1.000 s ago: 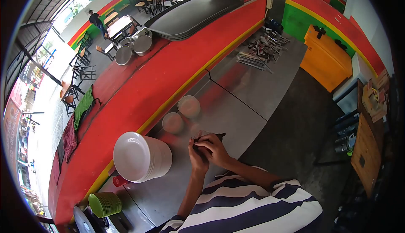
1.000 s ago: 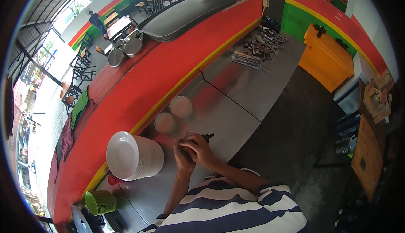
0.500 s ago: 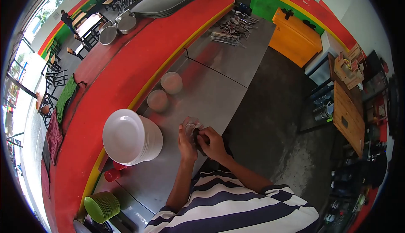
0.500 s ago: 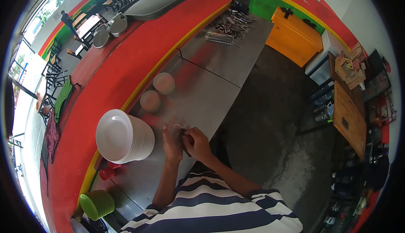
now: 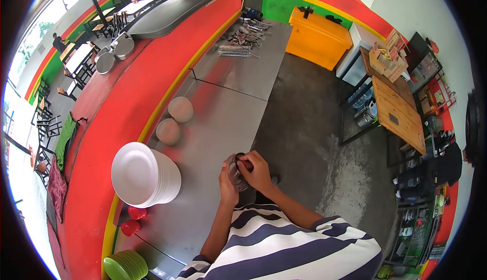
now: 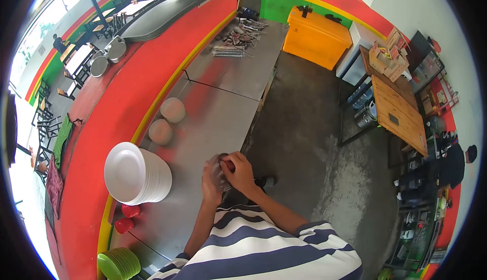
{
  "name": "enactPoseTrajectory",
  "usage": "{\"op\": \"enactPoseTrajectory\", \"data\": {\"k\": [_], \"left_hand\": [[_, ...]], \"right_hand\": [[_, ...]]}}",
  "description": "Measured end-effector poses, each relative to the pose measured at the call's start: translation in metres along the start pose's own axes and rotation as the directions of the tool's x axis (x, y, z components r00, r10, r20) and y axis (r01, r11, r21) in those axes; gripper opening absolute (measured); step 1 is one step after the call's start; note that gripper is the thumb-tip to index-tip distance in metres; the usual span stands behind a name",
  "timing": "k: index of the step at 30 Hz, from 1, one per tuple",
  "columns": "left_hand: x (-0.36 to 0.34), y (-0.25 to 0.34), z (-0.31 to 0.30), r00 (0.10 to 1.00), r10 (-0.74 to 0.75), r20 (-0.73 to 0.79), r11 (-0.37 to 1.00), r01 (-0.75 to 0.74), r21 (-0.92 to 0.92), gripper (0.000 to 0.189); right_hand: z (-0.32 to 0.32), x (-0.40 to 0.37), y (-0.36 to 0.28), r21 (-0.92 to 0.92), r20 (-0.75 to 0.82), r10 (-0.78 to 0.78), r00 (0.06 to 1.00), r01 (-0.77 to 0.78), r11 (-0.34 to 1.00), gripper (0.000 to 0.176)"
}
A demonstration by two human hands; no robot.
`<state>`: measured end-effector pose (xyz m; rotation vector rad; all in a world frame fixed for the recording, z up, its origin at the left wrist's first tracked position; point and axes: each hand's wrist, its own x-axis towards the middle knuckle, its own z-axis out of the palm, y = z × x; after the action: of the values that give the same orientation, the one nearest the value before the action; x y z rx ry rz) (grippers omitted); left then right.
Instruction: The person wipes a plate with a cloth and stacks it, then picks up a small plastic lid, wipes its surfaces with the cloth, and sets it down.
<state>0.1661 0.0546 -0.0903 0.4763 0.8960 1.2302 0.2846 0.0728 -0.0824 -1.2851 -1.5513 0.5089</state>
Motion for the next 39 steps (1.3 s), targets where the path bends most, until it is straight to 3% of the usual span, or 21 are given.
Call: {"op": "enactPoseTrajectory", "data": {"k": [4, 7, 11, 14, 17, 20, 23, 26, 29, 32, 35, 36, 39], "left_hand": [[0.008, 0.018, -0.016, 0.997, 0.054, 0.053, 0.998, -0.053, -0.033, 0.067], [0.004, 0.031, -0.012, 0.999, 0.029, 0.031, 0.999, -0.027, -0.047, 0.064], [0.004, 0.014, -0.021, 0.997, 0.069, 0.026, 0.998, -0.069, -0.009, 0.061], [-0.005, 0.014, -0.022, 0.999, 0.052, 0.013, 0.998, -0.052, 0.04, 0.066], [-0.022, 0.039, -0.01, 1.0, 0.018, -0.024, 0.996, -0.016, 0.089, 0.07], [-0.02, 0.049, -0.02, 0.998, 0.067, -0.015, 0.99, -0.065, 0.123, 0.072], [-0.009, 0.044, -0.036, 0.993, 0.119, 0.022, 0.991, -0.12, 0.058, 0.071], [-0.009, 0.042, -0.036, 0.994, 0.094, 0.046, 0.995, -0.095, 0.015, 0.068], [-0.009, 0.037, -0.038, 0.998, 0.029, 0.062, 0.999, -0.031, 0.038, 0.065], [-0.012, 0.03, -0.038, 0.995, 0.073, 0.066, 0.994, -0.078, 0.082, 0.061], [-0.018, 0.028, -0.04, 0.996, 0.085, 0.023, 0.992, -0.087, 0.096, 0.06], [-0.023, 0.035, -0.037, 0.996, 0.094, 0.009, 0.988, -0.094, 0.123, 0.061], [-0.034, 0.048, -0.037, 0.993, 0.114, -0.014, 0.986, -0.112, 0.125, 0.063]], "right_hand": [[0.004, -0.016, -0.014, 0.063, 0.227, 0.045, 0.973, -0.061, 0.996, 0.018], [0.013, -0.018, -0.035, 0.094, 0.294, 0.019, 0.956, -0.049, 0.994, 0.018], [0.018, -0.003, -0.038, 0.119, 0.234, -0.101, 0.967, 0.075, 0.99, 0.015], [0.024, 0.004, -0.028, -0.016, 0.024, -0.142, 0.99, 0.142, 0.99, 0.012], [0.021, -0.001, -0.026, -0.076, 0.027, -0.088, 0.996, 0.09, 0.993, 0.011], [0.023, -0.02, -0.022, -0.085, 0.121, 0.005, 0.993, 0.005, 0.996, 0.012], [0.021, -0.032, -0.031, 0.077, 0.313, 0.079, 0.946, -0.108, 0.991, 0.012], [0.021, -0.033, -0.047, 0.211, 0.379, 0.023, 0.925, -0.111, 0.971, 0.012], [0.028, -0.027, -0.05, 0.242, 0.279, -0.126, 0.952, 0.057, 0.969, 0.012], [0.029, -0.016, -0.046, 0.073, 0.17, -0.168, 0.971, 0.157, 0.985, 0.012], [0.028, -0.005, -0.04, -0.022, 0.039, -0.119, 0.992, 0.12, 0.993, 0.015], [0.026, 0.0, -0.034, -0.086, 0.027, -0.204, 0.978, 0.206, 0.975, 0.015], [0.026, -0.001, -0.022, -0.013, 0.044, -0.19, 0.981, 0.191, 0.981, 0.011]]}}
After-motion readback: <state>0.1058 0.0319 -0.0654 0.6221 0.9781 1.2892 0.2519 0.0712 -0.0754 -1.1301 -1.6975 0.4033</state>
